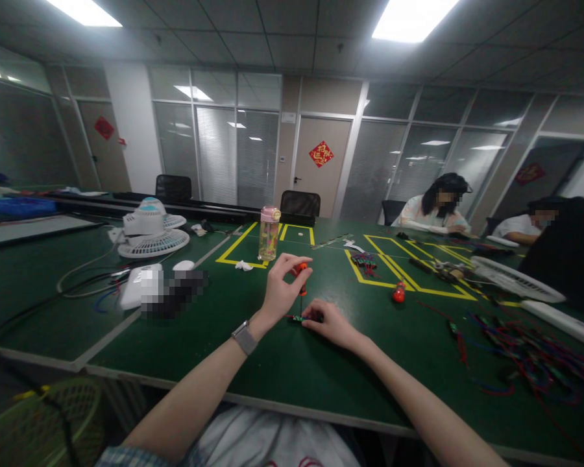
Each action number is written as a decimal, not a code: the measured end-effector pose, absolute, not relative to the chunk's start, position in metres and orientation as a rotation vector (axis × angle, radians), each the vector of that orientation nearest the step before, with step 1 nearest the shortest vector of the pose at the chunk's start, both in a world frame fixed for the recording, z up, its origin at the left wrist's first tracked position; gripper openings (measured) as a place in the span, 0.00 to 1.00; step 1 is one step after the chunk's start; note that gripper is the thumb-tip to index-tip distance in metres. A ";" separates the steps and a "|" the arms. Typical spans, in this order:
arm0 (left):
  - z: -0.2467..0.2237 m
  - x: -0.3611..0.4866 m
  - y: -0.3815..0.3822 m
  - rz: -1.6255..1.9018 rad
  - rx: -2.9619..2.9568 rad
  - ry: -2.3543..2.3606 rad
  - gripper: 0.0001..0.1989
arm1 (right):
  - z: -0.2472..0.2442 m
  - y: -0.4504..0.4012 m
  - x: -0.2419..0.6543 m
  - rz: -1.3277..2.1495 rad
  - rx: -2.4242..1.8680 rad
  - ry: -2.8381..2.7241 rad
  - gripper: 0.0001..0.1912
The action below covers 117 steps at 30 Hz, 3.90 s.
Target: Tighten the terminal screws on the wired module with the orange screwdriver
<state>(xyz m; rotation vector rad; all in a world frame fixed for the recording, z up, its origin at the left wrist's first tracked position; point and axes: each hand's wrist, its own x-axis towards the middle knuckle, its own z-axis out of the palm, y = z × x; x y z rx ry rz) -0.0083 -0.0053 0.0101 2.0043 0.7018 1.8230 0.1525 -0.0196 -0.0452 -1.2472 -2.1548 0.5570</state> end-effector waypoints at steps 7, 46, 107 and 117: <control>0.012 -0.010 -0.006 1.757 1.988 0.654 0.14 | -0.046 -0.019 0.153 0.550 -1.243 -2.155 0.04; 0.007 -0.009 -0.001 1.739 1.945 0.689 0.14 | -0.050 -0.017 0.154 0.572 -1.234 -2.145 0.04; 0.010 -0.011 -0.005 1.664 2.007 0.704 0.15 | -0.043 -0.020 0.153 0.601 -1.259 -2.140 0.04; 0.009 -0.012 -0.004 1.648 1.968 0.677 0.16 | -0.041 -0.021 0.152 0.602 -1.256 -2.147 0.04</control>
